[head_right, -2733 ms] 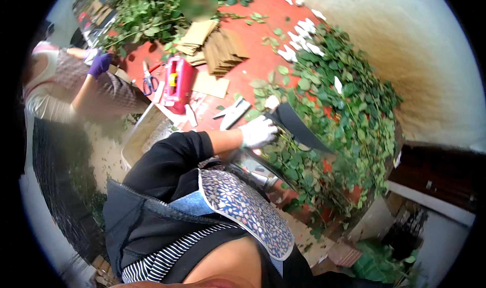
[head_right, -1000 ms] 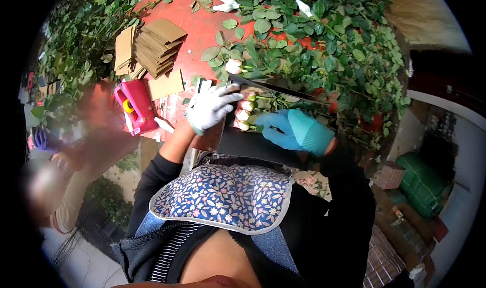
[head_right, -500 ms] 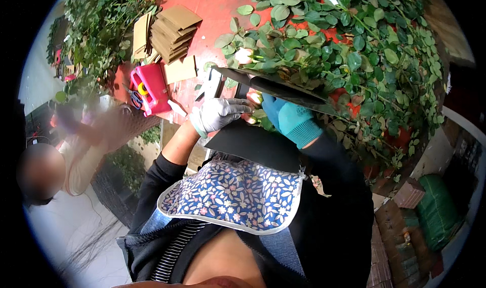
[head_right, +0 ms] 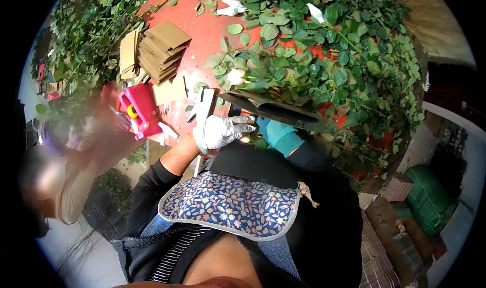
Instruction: The person assembles a bouquet by placing roses into a black box, adding greenery, and inserting a cardboard spacer.
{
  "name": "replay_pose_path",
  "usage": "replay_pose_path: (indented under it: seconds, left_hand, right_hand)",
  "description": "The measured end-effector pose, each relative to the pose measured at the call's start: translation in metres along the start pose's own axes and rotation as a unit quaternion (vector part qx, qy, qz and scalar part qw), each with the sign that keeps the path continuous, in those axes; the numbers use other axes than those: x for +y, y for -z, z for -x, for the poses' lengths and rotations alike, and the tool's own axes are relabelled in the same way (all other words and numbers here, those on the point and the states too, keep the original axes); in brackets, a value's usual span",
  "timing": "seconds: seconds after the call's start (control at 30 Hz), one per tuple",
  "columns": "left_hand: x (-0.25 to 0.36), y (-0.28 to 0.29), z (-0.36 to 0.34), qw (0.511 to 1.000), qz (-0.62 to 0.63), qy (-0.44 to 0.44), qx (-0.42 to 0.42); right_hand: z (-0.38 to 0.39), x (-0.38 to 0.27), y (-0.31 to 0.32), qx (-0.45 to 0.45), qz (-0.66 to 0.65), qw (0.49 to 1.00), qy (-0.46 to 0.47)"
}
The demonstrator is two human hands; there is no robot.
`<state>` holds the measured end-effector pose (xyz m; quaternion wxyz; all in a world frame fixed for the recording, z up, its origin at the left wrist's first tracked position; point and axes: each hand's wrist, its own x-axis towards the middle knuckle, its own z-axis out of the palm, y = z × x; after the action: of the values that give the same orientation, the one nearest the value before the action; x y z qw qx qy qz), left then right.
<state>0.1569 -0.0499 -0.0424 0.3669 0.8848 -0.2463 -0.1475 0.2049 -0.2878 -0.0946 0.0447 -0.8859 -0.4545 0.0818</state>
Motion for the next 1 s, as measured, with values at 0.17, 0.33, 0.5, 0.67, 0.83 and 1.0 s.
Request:
replay_pose_path:
  seconds: [0.17, 0.33, 0.5, 0.67, 0.83, 1.0]
  left_hand:
    - [-0.004, -0.019, -0.007, 0.987, -0.124, 0.034, -0.101]
    - [-0.010, -0.022, -0.004, 0.993, -0.088, 0.026, -0.069]
    - [-0.009, -0.024, -0.002, 0.997, -0.073, -0.010, 0.008]
    - [-0.013, -0.029, -0.003, 0.999, -0.045, 0.000, -0.021]
    - [-0.005, -0.018, -0.002, 1.000, -0.018, 0.014, -0.021]
    - [0.004, -0.003, -0.007, 0.986, 0.068, 0.115, -0.102]
  right_hand:
    - [-0.013, -0.001, 0.063, 0.083, -0.050, 0.995, -0.015]
    - [-0.014, -0.002, 0.077, 0.014, -0.017, 1.000, -0.014]
    - [-0.011, 0.009, 0.096, 0.076, 0.003, 0.997, 0.020]
    - [0.005, 0.016, 0.100, -0.031, 0.062, 0.995, 0.074]
    - [0.006, 0.053, 0.267, -0.307, -0.480, 0.815, 0.105]
    - [-0.086, 0.068, 0.262, -0.009, -0.534, 0.845, -0.004]
